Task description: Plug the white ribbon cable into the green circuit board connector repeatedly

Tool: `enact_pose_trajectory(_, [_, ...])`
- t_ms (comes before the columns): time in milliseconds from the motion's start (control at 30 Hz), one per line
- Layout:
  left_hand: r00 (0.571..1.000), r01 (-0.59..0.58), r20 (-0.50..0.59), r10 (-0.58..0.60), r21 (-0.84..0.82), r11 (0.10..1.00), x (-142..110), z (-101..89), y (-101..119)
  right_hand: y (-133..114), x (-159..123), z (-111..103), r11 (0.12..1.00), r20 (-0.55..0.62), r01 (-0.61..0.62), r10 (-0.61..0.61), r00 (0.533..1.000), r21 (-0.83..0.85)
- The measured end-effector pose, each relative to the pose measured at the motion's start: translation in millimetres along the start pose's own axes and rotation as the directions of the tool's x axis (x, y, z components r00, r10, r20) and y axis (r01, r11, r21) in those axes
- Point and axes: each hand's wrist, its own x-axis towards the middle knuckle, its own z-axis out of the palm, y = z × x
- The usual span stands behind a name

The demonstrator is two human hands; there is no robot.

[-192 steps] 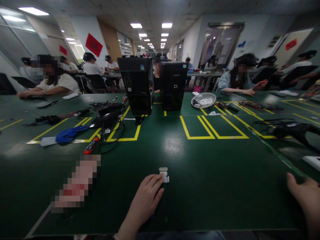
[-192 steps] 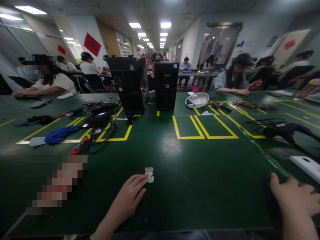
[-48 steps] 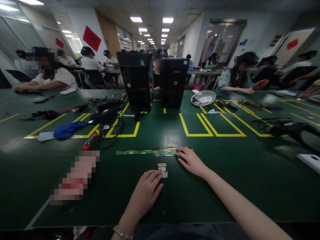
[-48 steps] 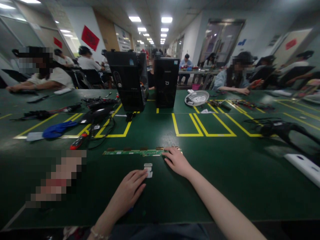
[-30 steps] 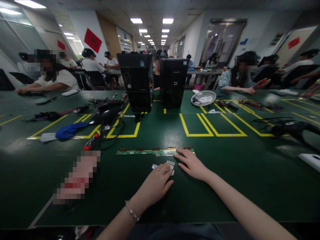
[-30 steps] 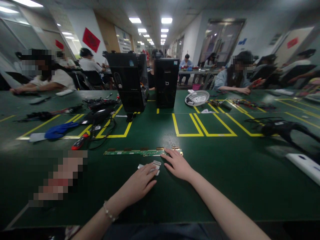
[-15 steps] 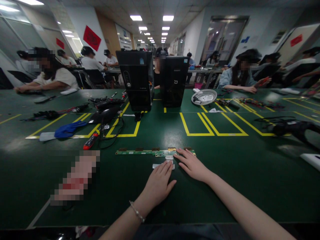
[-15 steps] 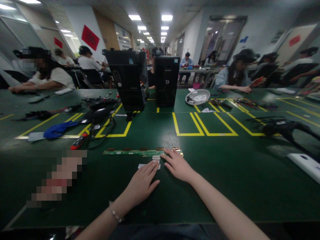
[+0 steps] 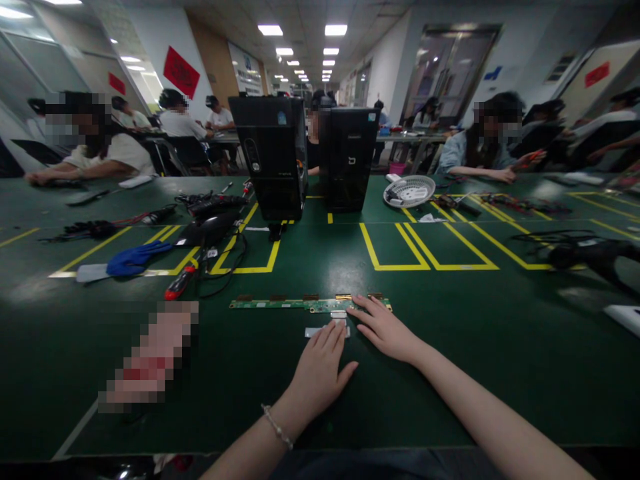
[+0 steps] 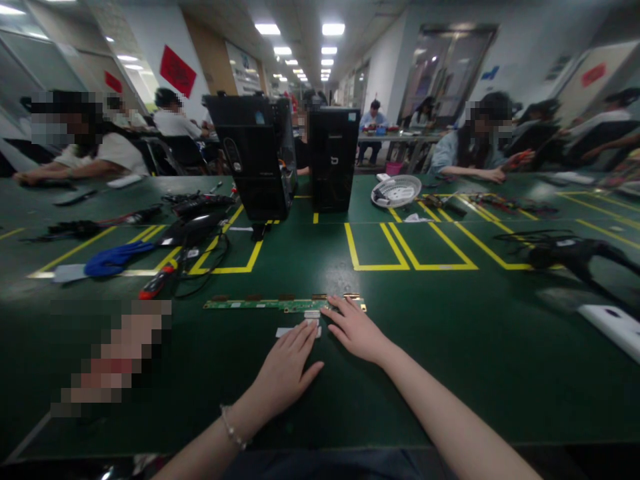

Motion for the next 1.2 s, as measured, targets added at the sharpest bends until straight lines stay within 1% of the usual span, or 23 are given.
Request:
enact_pose_trajectory(167, [1.000, 0.016, -0.019, -0.015, 0.007, 1.000, -1, 0.2, 4, 0, 0, 0, 1.000, 0.020, -0.010, 0.010, 1.000, -0.016])
enact_pose_trajectory(467, [0.998, 0.056, -0.042, -0.056, 0.006, 0.998, -3, 14.5, 7, -2, 0, -1, 1.000, 0.018, -0.005, 0.005, 1.000, 0.001])
enact_pose_trajectory(733, [0.997, 0.079, -0.024, -0.079, -0.010, 0.997, -2, 11.5, 9, -4, 0, -5, 1.000, 0.028, -0.022, 0.022, 0.999, 0.015])
enact_pose_trajectory(933, [0.996, 0.081, -0.029, -0.081, -0.007, 0.997, -1, 11.3, 10, -4, 1, -5, 1.000, 0.047, -0.022, 0.023, 0.999, -0.017])
enact_pose_trajectory(1067, [0.996, 0.083, -0.019, -0.083, -0.010, 0.997, -1, 12.1, 10, -3, 1, -4, 1.000, 0.047, -0.027, 0.028, 0.999, -0.010])
enact_pose_trajectory(1133, [0.996, 0.079, -0.026, -0.080, -0.016, 0.997, -1, 14.2, 9, -3, 1, -3, 1.000, 0.034, -0.023, 0.023, 0.999, 0.000])
enact_pose_trajectory(1200, [0.995, 0.078, -0.058, -0.079, -0.024, 0.997, -2, 17.2, 8, -2, 0, -3, 1.000, 0.018, -0.016, 0.016, 1.000, 0.009])
